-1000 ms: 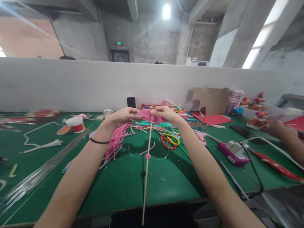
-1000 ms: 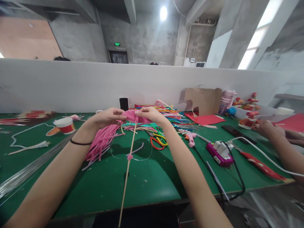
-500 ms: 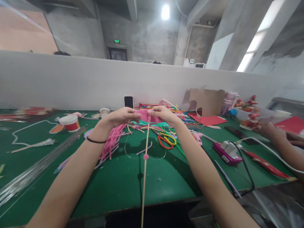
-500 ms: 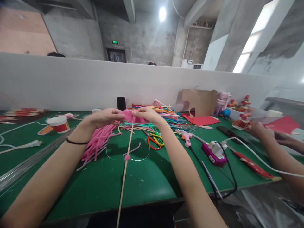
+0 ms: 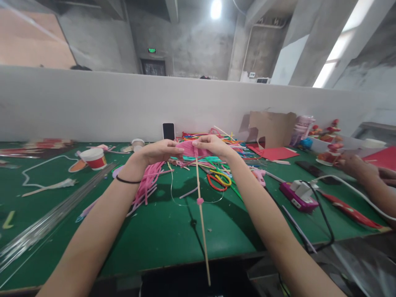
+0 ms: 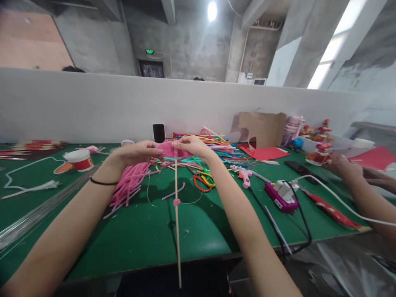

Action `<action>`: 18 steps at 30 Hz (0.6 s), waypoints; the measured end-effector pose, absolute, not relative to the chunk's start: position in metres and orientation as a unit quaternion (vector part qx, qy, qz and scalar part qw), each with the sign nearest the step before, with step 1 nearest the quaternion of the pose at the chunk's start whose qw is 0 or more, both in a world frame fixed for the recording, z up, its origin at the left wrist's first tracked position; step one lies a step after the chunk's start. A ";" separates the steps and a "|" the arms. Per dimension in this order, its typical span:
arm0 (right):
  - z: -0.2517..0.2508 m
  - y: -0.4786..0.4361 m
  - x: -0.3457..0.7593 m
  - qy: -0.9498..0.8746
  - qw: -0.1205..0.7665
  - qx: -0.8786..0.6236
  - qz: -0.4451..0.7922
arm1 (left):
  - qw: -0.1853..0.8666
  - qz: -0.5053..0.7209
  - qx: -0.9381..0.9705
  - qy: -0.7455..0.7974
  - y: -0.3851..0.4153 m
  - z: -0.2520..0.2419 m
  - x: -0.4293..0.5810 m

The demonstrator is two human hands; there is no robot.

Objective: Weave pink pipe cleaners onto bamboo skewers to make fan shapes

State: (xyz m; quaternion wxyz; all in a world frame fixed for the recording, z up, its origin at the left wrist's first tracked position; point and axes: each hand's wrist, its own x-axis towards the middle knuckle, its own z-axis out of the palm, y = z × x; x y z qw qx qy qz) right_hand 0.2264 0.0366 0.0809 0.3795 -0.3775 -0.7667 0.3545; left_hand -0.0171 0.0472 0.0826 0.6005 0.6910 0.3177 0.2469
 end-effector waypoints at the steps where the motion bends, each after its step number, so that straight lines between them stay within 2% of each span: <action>1: 0.081 0.037 0.227 -0.764 0.382 -0.379 0.357 | 0.597 0.245 0.693 0.322 0.047 0.082 -0.016; 14: 0.080 0.037 0.226 -0.772 0.382 -0.387 0.329 | 0.592 0.244 0.683 0.351 0.048 0.076 -0.005; 18: 0.073 0.041 0.220 -0.770 0.396 -0.388 0.316 | 0.573 0.297 0.683 0.341 0.046 0.078 0.000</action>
